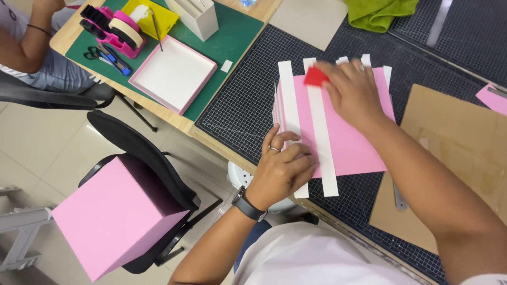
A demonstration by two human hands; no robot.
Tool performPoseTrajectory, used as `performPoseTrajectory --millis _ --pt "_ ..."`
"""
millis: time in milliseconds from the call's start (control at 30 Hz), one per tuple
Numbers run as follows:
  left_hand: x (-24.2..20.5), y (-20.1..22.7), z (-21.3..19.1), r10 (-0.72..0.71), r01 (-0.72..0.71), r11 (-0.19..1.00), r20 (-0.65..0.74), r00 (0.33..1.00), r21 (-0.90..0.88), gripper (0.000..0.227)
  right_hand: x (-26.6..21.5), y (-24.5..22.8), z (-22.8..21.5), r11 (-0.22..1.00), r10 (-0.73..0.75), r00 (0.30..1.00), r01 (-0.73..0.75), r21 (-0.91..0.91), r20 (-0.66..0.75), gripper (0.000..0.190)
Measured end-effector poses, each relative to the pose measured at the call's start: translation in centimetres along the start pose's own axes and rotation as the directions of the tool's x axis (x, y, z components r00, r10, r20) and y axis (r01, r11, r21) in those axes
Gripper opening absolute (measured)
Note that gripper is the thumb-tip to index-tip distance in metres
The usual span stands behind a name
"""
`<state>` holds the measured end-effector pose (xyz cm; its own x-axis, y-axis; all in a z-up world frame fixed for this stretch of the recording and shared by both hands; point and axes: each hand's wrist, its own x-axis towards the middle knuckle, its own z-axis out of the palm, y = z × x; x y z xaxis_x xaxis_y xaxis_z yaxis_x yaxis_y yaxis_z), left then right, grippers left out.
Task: The person applies adhesive to white paper strips using a roller and then attaches the strips to a pink box. They use a ruler to align the strips and a red tool to smooth them down onto the box surface.
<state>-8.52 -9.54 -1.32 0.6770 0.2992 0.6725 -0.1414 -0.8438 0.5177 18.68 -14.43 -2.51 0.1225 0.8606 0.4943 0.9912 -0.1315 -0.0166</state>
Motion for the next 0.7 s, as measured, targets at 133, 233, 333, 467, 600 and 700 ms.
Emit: performPoseTrajectory --millis 133,233,333,467,600,700 --pt "-0.1 0.3 -0.2 -0.018 0.018 1.000 0.013 1.000 -0.005 0.012 2.7 0.6 1.1 0.999 0.041 0.999 -0.041 0.036 -0.010 0.042" --pt "0.4 0.1 -0.2 -0.022 0.022 1.000 0.013 1.000 0.011 0.011 2.2 0.1 0.1 0.997 0.037 0.997 -0.032 0.075 -0.067 0.039" --pt "0.3 0.1 -0.3 -0.052 0.051 0.997 0.014 0.999 0.054 0.014 -0.8 -2.0 -1.7 0.991 0.067 0.997 -0.072 0.115 0.046 0.040" --pt "1.0 -0.6 -0.4 -0.131 0.132 0.989 -0.006 0.991 0.073 0.006 -4.4 -6.5 -7.4 0.966 0.040 0.976 -0.092 0.241 0.213 0.038" --pt "1.3 -0.8 -0.6 -0.165 0.165 0.982 -0.016 0.986 0.093 0.006 -9.1 -9.1 -10.2 0.935 0.014 0.952 -0.121 0.334 0.305 0.037" --pt "1.6 -0.6 -0.5 -0.182 0.181 0.980 0.000 0.983 0.084 0.006 -8.6 -8.8 -10.5 0.935 0.000 0.950 -0.109 0.336 0.311 0.034"
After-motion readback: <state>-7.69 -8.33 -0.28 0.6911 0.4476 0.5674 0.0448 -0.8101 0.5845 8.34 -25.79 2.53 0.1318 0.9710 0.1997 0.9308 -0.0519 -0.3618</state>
